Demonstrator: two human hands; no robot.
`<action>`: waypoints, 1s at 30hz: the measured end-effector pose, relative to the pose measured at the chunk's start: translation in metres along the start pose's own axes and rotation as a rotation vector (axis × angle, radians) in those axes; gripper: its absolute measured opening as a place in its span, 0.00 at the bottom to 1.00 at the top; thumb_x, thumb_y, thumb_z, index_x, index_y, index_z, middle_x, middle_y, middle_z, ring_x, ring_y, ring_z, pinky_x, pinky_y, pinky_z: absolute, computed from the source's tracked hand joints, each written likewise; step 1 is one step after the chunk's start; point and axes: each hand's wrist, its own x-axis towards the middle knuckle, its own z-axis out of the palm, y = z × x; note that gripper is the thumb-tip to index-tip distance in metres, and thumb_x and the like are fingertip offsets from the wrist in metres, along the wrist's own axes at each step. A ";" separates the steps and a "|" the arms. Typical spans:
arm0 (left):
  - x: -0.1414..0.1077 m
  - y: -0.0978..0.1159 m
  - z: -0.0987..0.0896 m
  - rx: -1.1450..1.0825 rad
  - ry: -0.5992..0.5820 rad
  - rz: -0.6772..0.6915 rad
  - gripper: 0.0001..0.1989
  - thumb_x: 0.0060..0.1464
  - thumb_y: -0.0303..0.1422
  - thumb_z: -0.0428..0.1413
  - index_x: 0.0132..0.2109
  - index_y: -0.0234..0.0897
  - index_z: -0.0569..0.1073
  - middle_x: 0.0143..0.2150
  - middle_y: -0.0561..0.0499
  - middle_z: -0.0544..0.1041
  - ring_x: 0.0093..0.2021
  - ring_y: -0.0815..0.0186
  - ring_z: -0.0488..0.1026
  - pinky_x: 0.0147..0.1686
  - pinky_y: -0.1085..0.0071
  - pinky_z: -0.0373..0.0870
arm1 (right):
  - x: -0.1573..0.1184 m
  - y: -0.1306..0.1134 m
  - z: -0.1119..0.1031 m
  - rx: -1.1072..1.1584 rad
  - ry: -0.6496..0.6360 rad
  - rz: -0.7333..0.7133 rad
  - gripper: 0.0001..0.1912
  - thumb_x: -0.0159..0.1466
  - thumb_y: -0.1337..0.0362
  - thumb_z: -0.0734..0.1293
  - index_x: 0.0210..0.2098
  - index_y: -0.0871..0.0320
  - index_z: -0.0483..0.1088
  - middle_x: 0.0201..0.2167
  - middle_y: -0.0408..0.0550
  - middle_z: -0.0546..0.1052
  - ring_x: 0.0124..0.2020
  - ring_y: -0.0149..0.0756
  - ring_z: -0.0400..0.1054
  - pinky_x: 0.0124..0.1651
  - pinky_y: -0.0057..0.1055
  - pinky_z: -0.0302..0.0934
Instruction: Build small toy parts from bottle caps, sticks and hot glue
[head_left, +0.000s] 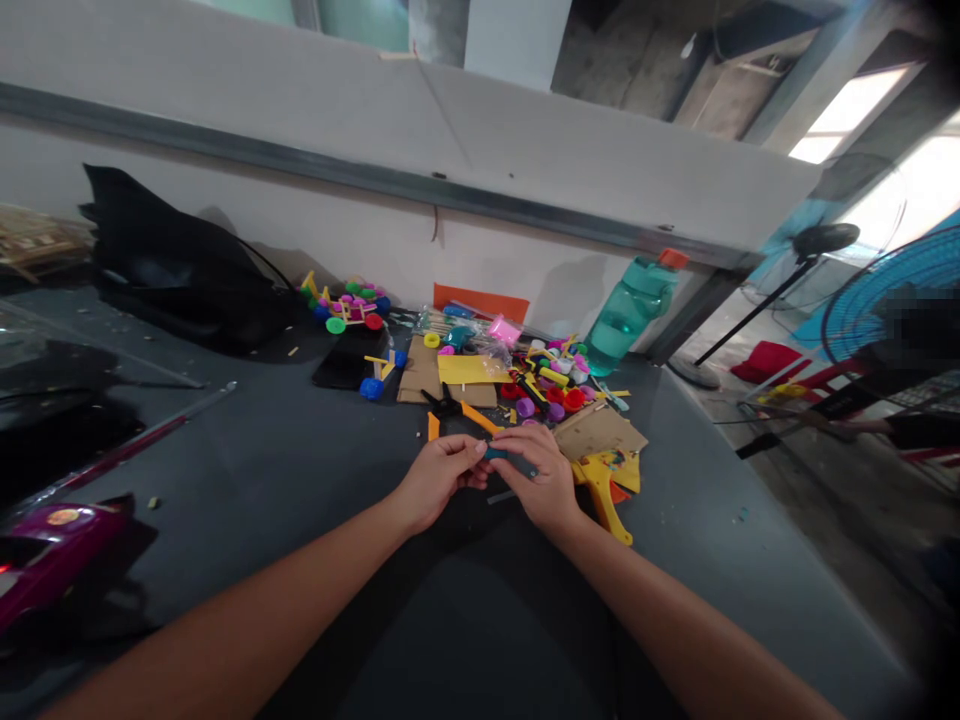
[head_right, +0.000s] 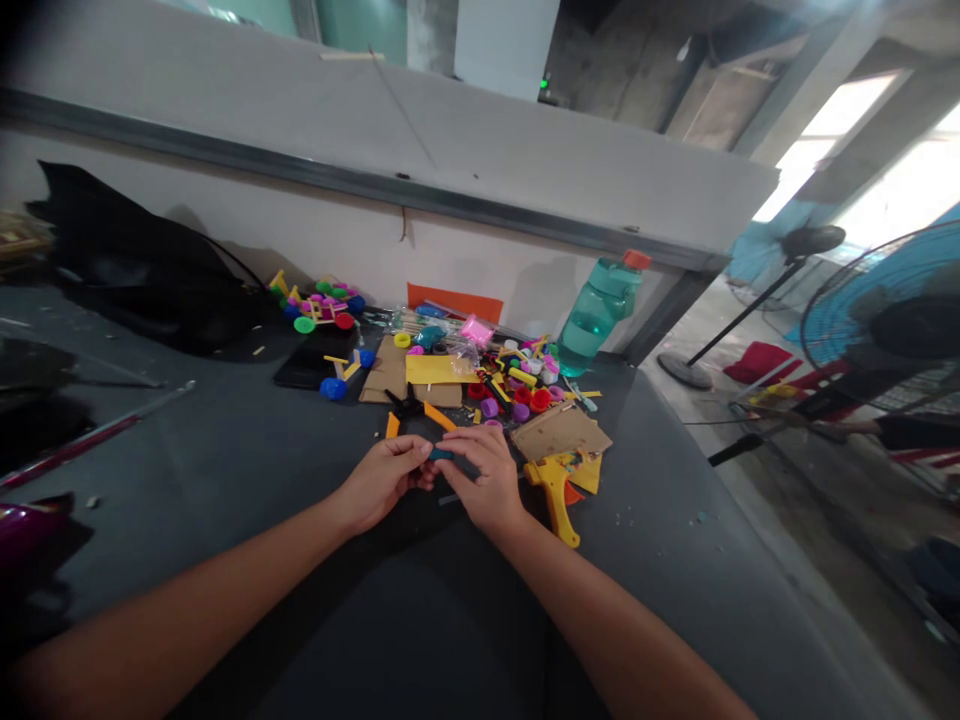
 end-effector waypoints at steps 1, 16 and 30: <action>0.000 0.000 0.000 0.001 -0.005 0.001 0.12 0.44 0.37 0.62 0.28 0.31 0.73 0.23 0.52 0.73 0.23 0.73 0.68 0.27 0.74 0.67 | 0.000 0.000 0.000 0.007 -0.001 -0.001 0.07 0.57 0.66 0.67 0.36 0.51 0.73 0.36 0.46 0.75 0.41 0.37 0.67 0.47 0.40 0.60; 0.001 0.003 -0.001 -0.022 -0.040 -0.034 0.13 0.44 0.37 0.62 0.24 0.32 0.70 0.21 0.52 0.72 0.22 0.73 0.68 0.27 0.74 0.67 | -0.001 0.001 0.000 0.045 -0.016 0.007 0.09 0.57 0.66 0.68 0.37 0.48 0.74 0.37 0.44 0.77 0.42 0.38 0.69 0.51 0.43 0.58; -0.001 0.002 0.001 0.001 -0.004 0.002 0.12 0.43 0.37 0.63 0.29 0.32 0.72 0.25 0.52 0.73 0.25 0.73 0.68 0.28 0.75 0.66 | 0.000 0.000 -0.002 0.110 0.037 0.141 0.07 0.58 0.66 0.66 0.36 0.52 0.73 0.36 0.46 0.76 0.41 0.38 0.69 0.47 0.41 0.62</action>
